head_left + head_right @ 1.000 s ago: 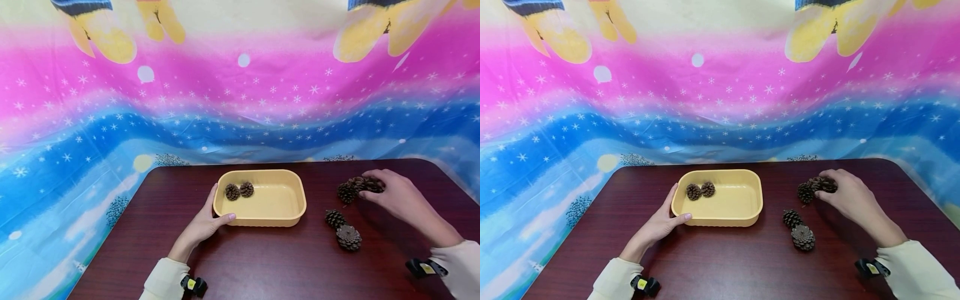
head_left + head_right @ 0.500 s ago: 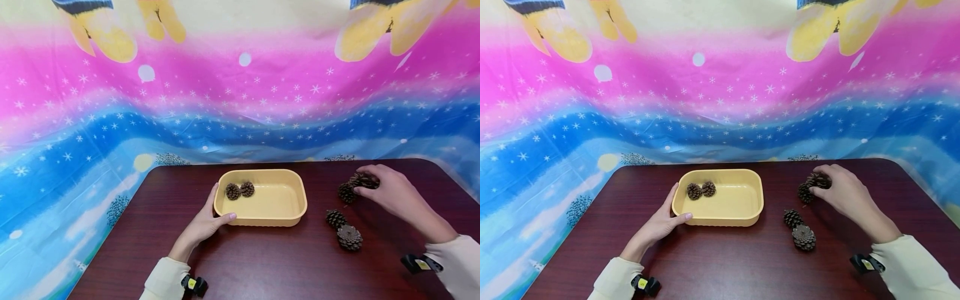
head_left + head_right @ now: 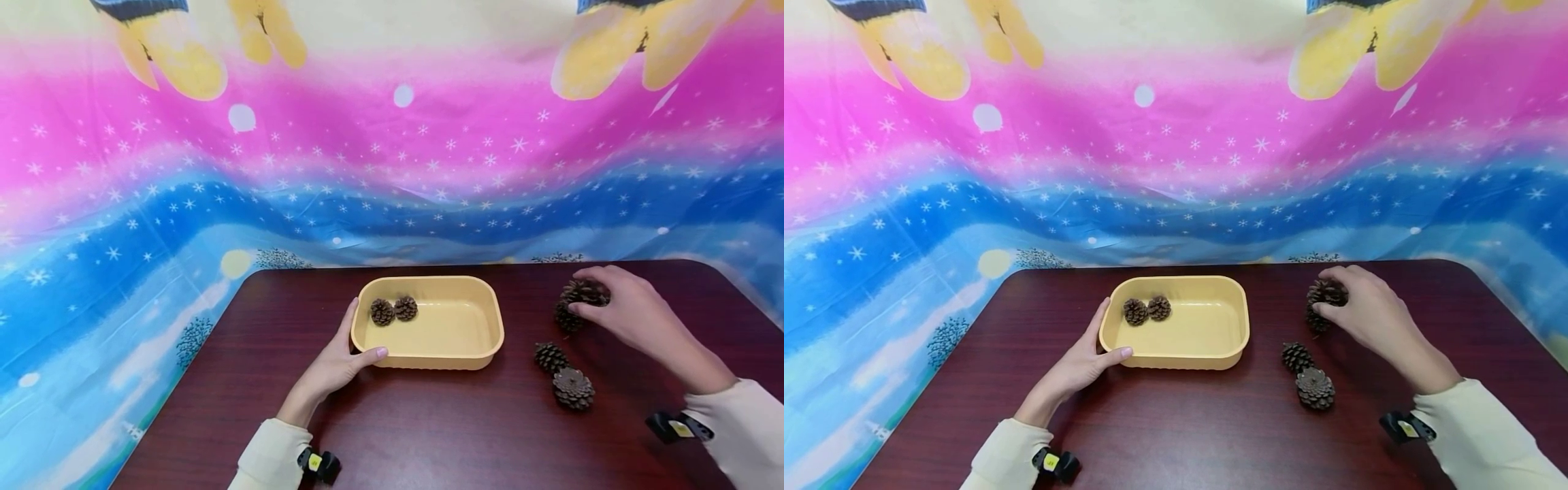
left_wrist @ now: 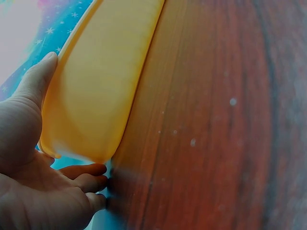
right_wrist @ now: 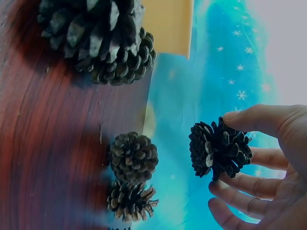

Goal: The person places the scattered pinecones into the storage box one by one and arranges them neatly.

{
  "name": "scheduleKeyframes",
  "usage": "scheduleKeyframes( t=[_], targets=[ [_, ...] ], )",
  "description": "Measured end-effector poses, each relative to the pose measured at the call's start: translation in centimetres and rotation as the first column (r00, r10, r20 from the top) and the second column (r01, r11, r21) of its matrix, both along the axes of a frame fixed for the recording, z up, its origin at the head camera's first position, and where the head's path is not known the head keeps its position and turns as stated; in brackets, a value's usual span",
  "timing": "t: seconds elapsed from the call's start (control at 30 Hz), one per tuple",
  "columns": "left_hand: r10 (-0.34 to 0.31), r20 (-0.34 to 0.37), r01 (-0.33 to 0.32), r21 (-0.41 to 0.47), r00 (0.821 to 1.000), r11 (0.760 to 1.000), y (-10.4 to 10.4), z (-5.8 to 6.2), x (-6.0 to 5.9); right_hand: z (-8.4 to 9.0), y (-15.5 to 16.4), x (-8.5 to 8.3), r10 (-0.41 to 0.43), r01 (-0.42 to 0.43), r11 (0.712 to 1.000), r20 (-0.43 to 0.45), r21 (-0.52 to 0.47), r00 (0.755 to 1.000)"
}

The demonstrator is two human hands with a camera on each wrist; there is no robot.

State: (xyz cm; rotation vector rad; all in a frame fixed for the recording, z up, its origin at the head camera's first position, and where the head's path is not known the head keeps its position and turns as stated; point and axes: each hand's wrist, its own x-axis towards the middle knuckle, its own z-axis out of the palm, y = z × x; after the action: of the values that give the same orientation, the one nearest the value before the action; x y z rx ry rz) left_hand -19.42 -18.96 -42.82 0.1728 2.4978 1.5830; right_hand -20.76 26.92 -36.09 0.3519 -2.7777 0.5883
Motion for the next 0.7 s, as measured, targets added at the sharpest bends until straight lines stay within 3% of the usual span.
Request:
scheduleKeyframes(
  t=[0.47, 0.7],
  targets=[
    [-0.001, -0.005, 0.001, 0.012, 1.0, 1.0, 0.0, -0.1, -0.1, 0.9, -2.1, -0.3, 0.033, -0.033, 0.999, -0.002, -0.005, 0.999],
    [0.0, -0.001, 0.0, 0.001, 1.0, 1.0, -0.1, 0.0, 0.0, 1.7, -3.8, -0.9, 0.05, -0.05, 0.999, 0.058, 0.001, 0.997]
  ],
)
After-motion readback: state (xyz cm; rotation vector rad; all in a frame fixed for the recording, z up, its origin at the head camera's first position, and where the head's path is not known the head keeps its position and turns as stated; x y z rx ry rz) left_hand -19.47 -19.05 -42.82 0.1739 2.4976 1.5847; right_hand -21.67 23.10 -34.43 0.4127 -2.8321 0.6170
